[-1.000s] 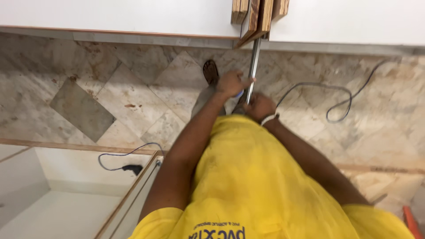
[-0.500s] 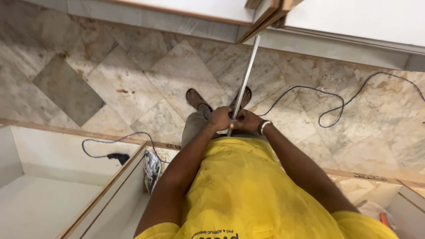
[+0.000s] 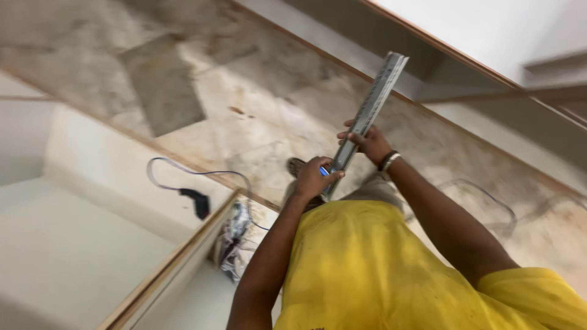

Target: The person measures wooden panels with a tape measure, marks them with a pencil, and aligns drawer slides against the wood panels for assembly.

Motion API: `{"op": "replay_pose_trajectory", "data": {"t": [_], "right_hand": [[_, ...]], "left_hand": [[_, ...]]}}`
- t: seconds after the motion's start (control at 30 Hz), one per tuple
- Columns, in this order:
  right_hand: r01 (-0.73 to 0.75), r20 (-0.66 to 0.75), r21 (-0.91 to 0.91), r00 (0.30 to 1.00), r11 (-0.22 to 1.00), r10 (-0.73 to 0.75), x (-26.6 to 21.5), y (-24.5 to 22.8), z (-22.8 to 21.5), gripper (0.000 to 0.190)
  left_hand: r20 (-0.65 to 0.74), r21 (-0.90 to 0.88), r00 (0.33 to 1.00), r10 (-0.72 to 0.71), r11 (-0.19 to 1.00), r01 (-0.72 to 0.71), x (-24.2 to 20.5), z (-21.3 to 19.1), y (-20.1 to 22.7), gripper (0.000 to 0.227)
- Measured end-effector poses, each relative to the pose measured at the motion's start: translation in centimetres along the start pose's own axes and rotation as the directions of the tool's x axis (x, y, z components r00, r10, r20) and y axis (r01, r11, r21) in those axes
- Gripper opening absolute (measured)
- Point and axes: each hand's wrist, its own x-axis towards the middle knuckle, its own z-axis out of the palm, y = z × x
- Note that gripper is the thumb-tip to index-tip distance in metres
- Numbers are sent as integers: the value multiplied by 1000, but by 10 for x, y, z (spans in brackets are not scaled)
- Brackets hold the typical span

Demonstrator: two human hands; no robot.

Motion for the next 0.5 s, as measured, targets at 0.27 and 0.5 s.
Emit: {"op": "replay_pose_trajectory", "data": {"t": [0.27, 0.5], "right_hand": [[124, 225, 27, 966, 992, -127, 103, -127, 173, 48], [123, 372, -23, 922, 992, -105, 272, -197, 279, 53]], "left_hand": [[-57, -169, 998, -14, 986, 4, -37, -220, -41, 37], [-383, -280, 914, -138, 960, 27, 23, -331, -70, 33]]}}
